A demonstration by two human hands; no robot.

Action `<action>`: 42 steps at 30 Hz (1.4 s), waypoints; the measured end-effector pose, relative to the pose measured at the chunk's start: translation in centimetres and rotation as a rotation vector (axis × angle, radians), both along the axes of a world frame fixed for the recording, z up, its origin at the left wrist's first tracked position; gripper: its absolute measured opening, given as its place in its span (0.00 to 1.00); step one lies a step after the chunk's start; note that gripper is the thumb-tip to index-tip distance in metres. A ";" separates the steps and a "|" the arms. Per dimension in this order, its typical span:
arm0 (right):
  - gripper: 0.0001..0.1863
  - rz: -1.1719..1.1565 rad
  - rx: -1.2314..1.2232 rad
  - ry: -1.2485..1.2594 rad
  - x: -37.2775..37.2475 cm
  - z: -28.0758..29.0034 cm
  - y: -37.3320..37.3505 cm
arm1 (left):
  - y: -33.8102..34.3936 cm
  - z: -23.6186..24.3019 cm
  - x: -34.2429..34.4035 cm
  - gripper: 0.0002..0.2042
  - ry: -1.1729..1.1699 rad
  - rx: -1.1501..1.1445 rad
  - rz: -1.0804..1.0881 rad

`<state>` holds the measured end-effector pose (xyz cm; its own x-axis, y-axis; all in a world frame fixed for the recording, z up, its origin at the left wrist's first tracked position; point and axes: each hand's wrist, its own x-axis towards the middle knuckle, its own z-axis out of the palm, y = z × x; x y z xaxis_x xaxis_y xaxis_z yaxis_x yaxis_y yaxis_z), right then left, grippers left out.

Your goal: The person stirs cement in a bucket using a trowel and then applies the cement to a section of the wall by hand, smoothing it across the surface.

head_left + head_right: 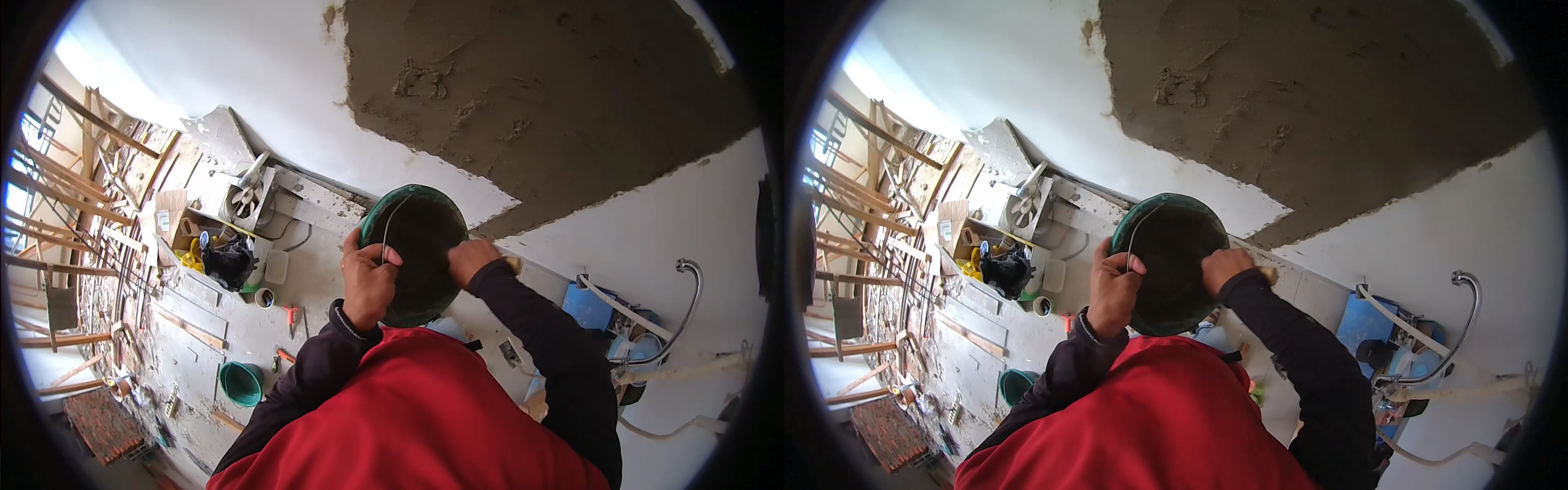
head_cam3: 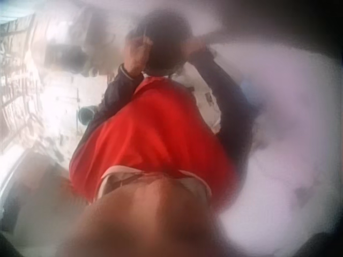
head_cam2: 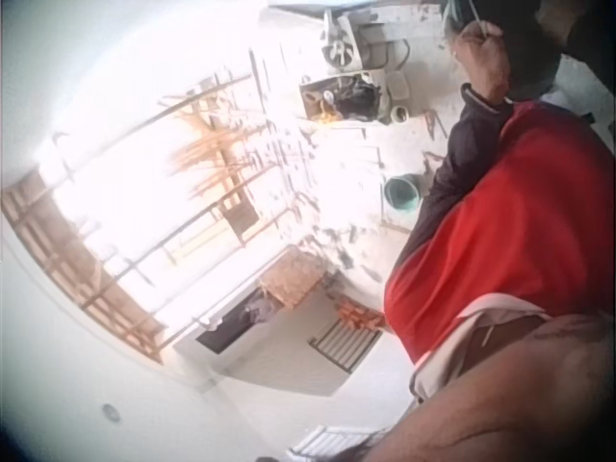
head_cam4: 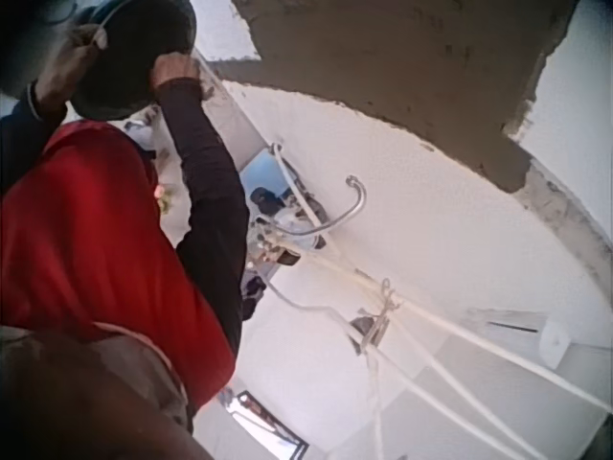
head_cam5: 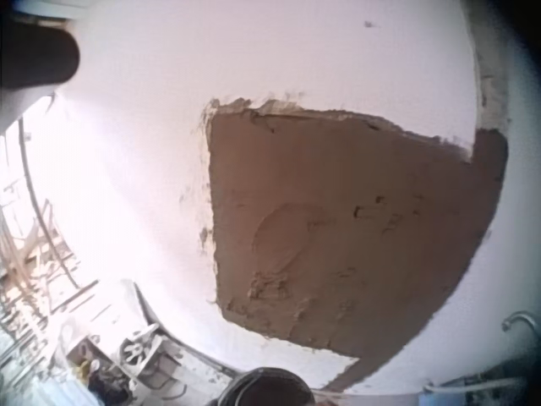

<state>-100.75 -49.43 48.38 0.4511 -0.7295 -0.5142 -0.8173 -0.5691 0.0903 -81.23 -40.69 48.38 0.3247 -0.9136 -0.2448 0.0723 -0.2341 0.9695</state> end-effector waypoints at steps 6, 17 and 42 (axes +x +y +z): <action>0.14 -0.187 0.229 -0.141 -0.9 0.1 1.1 | 0.2 1.0 1.0 0.06 -0.077 -0.024 -0.002; 0.16 -0.195 0.188 -0.384 -4.8 3.4 2.4 | 1.5 2.8 3.0 0.06 0.078 -0.061 0.010; 0.09 -0.626 -0.177 -0.516 -19.1 42.3 -13.4 | 7.0 -7.5 9.4 0.10 0.160 0.040 0.597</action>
<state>-119.85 -62.86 90.64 0.0830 -0.9747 -0.2075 -0.9414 -0.0083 -0.3373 -71.81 -33.68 40.86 0.7337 -0.5743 -0.3632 0.3459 -0.1444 0.9271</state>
